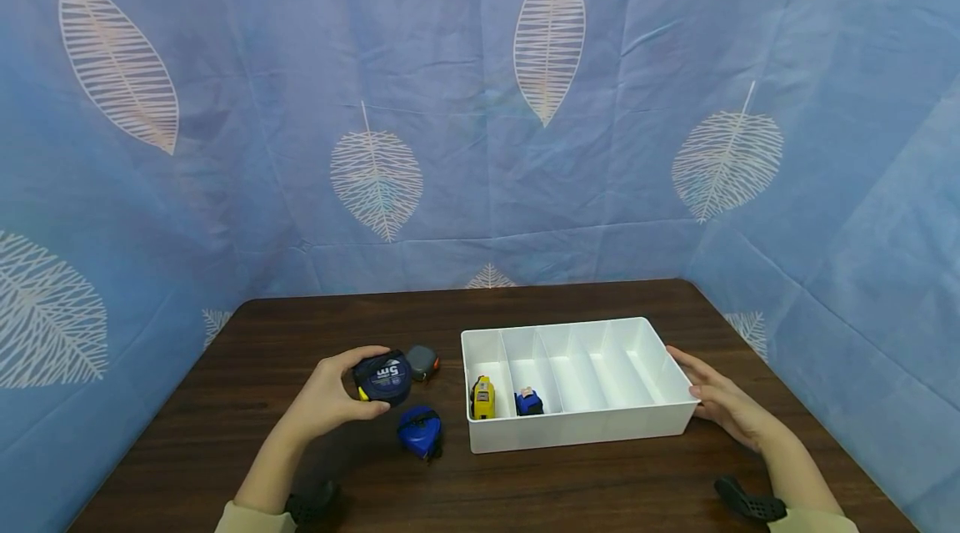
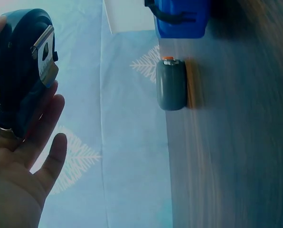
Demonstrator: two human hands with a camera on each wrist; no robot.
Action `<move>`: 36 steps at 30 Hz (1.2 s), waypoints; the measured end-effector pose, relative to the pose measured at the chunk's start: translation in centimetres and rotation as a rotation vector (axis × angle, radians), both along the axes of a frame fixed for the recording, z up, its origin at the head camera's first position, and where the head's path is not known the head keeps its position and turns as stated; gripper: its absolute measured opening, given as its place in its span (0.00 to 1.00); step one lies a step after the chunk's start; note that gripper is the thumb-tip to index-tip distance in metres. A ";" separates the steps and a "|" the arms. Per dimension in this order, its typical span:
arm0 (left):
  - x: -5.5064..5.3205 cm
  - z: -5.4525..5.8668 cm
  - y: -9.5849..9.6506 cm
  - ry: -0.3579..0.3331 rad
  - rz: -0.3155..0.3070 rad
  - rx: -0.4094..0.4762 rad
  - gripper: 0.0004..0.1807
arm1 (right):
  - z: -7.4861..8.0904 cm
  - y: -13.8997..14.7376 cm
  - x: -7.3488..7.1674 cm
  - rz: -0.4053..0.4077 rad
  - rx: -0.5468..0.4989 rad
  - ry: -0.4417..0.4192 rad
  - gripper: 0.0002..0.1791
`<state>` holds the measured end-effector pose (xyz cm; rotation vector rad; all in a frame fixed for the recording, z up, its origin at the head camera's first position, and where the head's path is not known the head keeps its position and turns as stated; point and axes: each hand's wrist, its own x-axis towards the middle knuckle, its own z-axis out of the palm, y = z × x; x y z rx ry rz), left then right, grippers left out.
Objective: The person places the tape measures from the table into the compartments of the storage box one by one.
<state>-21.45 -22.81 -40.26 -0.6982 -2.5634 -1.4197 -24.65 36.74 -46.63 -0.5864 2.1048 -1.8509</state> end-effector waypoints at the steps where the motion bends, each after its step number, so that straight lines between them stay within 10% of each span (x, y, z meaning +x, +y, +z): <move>1: 0.0 0.0 0.1 0.008 -0.003 -0.003 0.38 | 0.0 0.0 0.0 -0.002 -0.004 -0.007 0.35; 25: 0.5 0.5 1.6 0.025 -0.047 0.099 0.41 | 0.3 -0.1 0.0 0.024 -0.014 0.022 0.35; 36: 0.3 1.2 2.6 0.153 -0.054 0.102 0.40 | 0.1 0.0 0.0 -0.009 0.012 -0.008 0.36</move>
